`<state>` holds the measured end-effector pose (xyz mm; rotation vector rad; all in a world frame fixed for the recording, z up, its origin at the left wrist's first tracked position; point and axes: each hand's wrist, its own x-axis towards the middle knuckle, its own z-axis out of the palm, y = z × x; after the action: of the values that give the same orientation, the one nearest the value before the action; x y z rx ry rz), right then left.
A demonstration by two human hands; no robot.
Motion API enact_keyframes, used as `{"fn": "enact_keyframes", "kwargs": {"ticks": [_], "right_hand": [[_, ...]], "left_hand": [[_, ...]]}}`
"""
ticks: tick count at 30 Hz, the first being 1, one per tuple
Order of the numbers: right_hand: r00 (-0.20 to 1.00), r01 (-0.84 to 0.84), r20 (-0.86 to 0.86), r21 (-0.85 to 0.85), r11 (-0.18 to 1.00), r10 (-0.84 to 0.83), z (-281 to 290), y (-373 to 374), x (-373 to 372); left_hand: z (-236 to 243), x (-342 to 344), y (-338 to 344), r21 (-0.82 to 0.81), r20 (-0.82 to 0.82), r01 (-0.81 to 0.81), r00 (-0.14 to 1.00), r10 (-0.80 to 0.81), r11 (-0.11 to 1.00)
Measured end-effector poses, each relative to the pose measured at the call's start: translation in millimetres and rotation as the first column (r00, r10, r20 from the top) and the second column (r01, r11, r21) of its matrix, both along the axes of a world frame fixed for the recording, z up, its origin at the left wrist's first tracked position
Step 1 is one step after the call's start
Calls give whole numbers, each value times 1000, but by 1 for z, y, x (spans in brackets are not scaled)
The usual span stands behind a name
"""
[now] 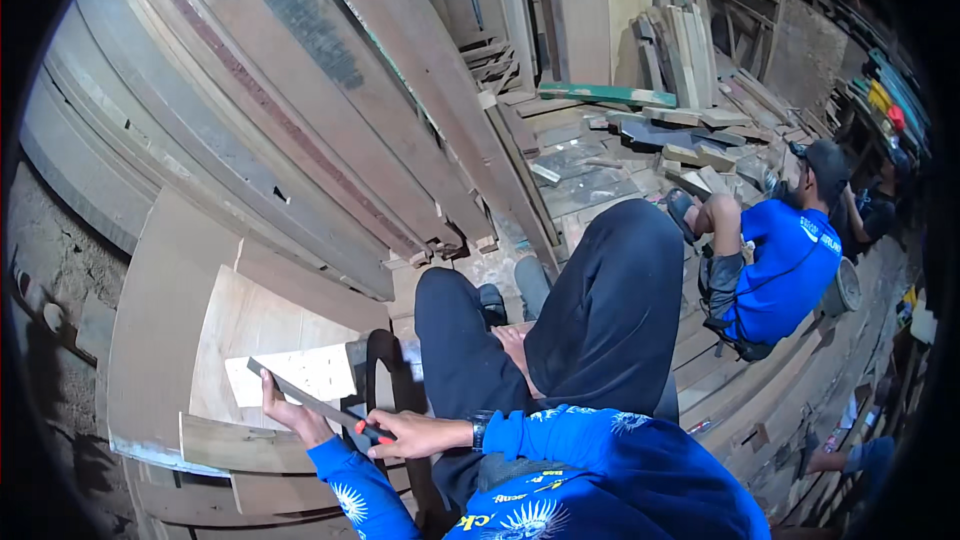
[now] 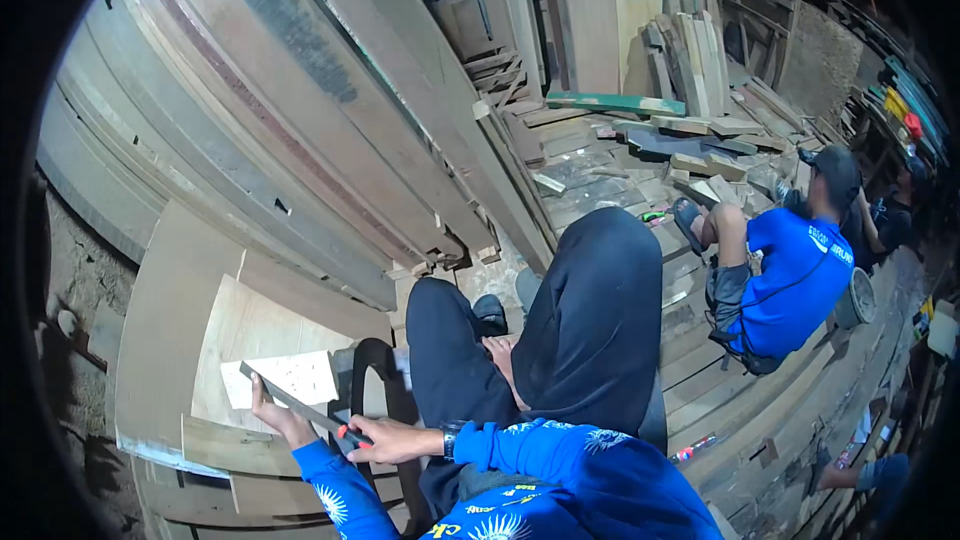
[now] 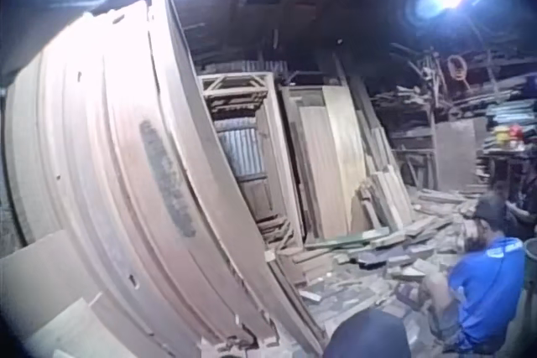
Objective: Using a hand file to shape or smooth a carved wood piece.
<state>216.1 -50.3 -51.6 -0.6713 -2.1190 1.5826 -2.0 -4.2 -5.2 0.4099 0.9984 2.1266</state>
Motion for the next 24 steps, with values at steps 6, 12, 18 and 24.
{"fn": "enact_keyframes", "kwargs": {"ticks": [6,12,18,24], "right_hand": [[970,107,175,311,944,-168,19,-5,16],[449,-758,-876,-268,595,177,70,-77,-47],[217,-893,-935,-74,443,281,90,-136,-3],[239,-890,-947,-124,438,217,117,-114,9]], "left_hand": [[-7,9,6,-8,-30,-108,994,107,994],[-36,-42,22,-19,-73,-92,993,90,996],[-29,-31,17,-89,-79,-147,987,141,985],[-39,-23,22,-82,-72,-106,992,101,991]]}}
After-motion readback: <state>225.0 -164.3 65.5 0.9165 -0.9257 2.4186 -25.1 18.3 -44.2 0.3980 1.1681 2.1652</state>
